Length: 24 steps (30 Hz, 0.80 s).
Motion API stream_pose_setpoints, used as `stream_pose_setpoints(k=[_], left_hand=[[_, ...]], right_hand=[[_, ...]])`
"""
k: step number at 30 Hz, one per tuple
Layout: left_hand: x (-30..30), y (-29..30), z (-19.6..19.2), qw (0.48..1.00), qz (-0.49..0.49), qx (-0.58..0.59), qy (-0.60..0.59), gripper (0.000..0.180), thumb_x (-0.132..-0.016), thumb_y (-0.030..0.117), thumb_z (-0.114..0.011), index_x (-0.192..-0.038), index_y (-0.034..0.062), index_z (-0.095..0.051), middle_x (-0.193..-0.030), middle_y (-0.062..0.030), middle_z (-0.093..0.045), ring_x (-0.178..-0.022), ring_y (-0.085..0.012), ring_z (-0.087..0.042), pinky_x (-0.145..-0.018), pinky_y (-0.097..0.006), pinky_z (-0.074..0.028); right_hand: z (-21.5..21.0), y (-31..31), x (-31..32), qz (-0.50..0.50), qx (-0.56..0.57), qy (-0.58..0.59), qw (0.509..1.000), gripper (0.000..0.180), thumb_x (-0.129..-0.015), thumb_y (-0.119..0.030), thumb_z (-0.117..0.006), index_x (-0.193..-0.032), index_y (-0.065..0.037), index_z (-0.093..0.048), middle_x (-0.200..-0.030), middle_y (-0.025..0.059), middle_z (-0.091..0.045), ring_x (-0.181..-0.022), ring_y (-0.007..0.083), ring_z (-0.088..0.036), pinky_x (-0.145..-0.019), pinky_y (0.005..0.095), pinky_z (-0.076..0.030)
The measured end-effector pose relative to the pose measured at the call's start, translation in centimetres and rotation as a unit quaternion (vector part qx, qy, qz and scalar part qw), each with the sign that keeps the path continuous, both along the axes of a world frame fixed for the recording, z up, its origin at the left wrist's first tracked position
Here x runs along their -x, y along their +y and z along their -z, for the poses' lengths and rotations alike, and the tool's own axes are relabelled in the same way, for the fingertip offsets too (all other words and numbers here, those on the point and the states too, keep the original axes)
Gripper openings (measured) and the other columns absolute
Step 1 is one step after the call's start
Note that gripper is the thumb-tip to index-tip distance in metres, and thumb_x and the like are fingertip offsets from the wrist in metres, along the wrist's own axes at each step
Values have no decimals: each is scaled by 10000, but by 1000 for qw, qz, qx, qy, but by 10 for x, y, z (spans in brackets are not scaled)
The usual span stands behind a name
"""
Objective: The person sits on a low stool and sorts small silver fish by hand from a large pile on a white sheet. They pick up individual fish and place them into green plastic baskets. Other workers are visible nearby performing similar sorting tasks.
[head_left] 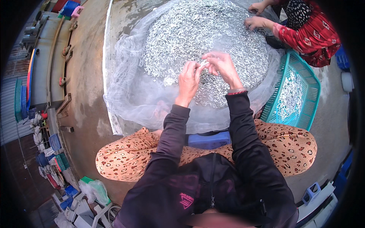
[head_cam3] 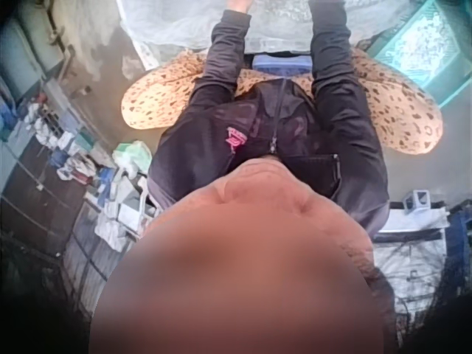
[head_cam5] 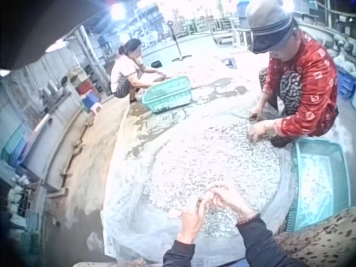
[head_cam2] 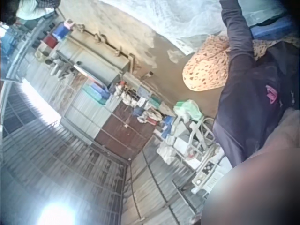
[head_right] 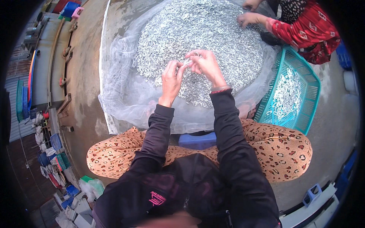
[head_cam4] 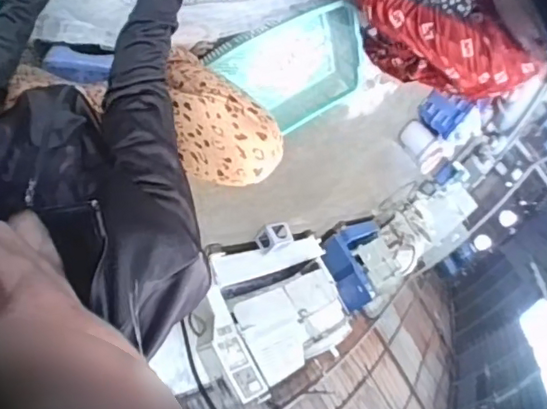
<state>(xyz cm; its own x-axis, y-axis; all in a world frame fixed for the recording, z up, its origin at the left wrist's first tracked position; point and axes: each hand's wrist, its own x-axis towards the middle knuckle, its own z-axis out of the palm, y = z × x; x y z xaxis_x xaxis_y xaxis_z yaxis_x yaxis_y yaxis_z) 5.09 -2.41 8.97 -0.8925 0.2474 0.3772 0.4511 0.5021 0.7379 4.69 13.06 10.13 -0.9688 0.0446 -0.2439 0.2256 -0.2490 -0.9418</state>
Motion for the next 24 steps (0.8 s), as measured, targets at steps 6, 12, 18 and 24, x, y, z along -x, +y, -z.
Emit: stream_pose_setpoints(k=[6,12,18,24], left_hand=[[18,-29,16,989,-8,-55,-134,113,-827,125,-624,-830,15,-600,-790,-46,-598,-782,-140,-540,-738,-296,-427],[25,-42,24,832,38,-369,-412,66,-903,143,-539,-889,82,-561,-660,64,-408,-509,-5,-313,-418,-185,-203],[40,7,33,969,200,-7,-142,95,-797,90,-526,-784,1,-557,-761,-37,-454,-678,-124,-461,-566,-260,-365],[30,76,13,944,305,126,-6,345,-760,268,-620,-977,1,-598,-1064,-180,-565,-959,-353,-560,-816,-391,-458]], right_hand=[[14,12,-6,-38,106,59,992,238,-874,-125,-546,-1045,27,-611,-712,97,-618,-558,106,-594,-455,207,-460],[64,16,-25,44,324,59,943,228,-858,-91,-493,-1008,70,-554,-909,170,-615,-812,235,-636,-762,358,-538],[114,-21,-34,98,461,-28,881,245,-858,-182,-469,-992,5,-552,-1021,137,-575,-996,249,-575,-856,447,-504],[129,11,-34,256,399,-15,880,298,-919,-213,-418,-1133,-14,-479,-1129,127,-510,-1073,255,-505,-928,396,-448]])
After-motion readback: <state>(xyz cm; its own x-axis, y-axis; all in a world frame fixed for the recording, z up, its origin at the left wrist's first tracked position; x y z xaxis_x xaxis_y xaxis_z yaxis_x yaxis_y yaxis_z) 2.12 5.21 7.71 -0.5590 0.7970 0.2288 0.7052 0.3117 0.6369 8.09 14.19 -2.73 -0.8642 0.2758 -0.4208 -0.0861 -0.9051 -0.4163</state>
